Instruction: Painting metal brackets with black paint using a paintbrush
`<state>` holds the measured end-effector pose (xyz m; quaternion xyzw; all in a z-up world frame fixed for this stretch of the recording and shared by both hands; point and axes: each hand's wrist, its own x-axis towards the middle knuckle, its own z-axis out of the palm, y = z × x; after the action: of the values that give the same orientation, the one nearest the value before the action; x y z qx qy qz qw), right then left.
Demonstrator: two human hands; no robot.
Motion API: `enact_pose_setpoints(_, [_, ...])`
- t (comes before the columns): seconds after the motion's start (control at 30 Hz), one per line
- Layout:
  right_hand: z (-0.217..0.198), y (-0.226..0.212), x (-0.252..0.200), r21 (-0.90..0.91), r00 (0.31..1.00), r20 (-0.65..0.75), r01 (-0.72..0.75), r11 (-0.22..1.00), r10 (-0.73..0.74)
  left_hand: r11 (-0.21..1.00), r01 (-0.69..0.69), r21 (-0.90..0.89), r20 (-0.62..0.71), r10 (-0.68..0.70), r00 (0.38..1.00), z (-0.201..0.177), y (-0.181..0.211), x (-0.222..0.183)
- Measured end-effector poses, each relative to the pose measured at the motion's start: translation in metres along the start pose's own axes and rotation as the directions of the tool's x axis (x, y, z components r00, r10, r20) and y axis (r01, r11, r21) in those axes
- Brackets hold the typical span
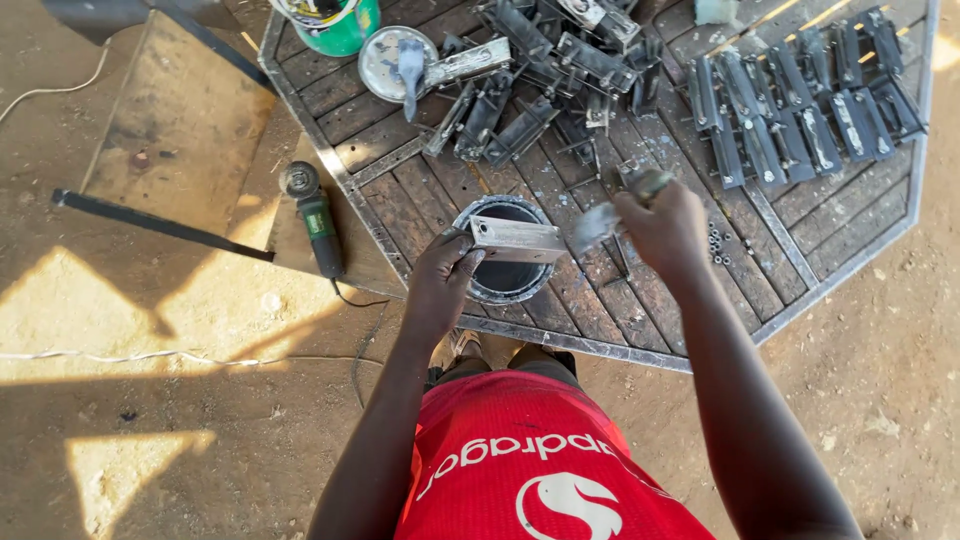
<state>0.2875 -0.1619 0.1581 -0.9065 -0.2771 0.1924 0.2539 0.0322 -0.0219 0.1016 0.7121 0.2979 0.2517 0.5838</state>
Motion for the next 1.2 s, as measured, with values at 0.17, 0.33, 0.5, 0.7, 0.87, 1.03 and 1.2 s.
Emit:
enact_pose_setpoints(0.17, [0.012,-0.073,-0.018,0.083,0.993,0.069,0.088,0.993,-0.094,0.997,-0.048,0.052,0.101,0.042,0.994,0.02,-0.004,0.01])
enact_pose_setpoints(0.33, [0.016,-0.084,-0.006,0.64,0.95,0.105,0.163,0.751,-0.296,0.997,-0.041,0.06,0.065,0.038,0.997,0.018,-0.024,0.007])
enact_pose_setpoints(0.5, [0.046,-0.031,0.017,0.846,0.973,0.198,-0.109,0.522,-0.118,1.0,-0.013,-0.002,-0.022,0.013,1.0,0.002,0.006,0.004])
enact_pose_setpoints(0.7, [0.009,-0.004,0.012,0.093,0.995,0.042,0.088,0.992,-0.092,0.999,0.027,-0.02,-0.039,-0.028,0.999,-0.01,-0.013,-0.008])
enact_pose_setpoints(0.87, [0.019,-0.073,-0.011,0.266,0.966,0.098,0.206,0.942,-0.239,1.0,0.01,0.0,0.039,-0.01,0.999,0.007,0.004,0.001])
enact_pose_setpoints(1.03, [0.02,-0.11,-0.005,0.75,0.92,0.051,0.221,0.623,-0.388,0.996,-0.006,0.092,0.091,-0.003,0.996,0.006,-0.019,0.003])
enact_pose_setpoints(1.2, [0.066,-0.013,0.04,0.827,0.979,0.153,-0.05,0.56,-0.138,0.999,0.013,-0.042,-0.053,-0.015,0.998,-0.012,0.011,0.002])
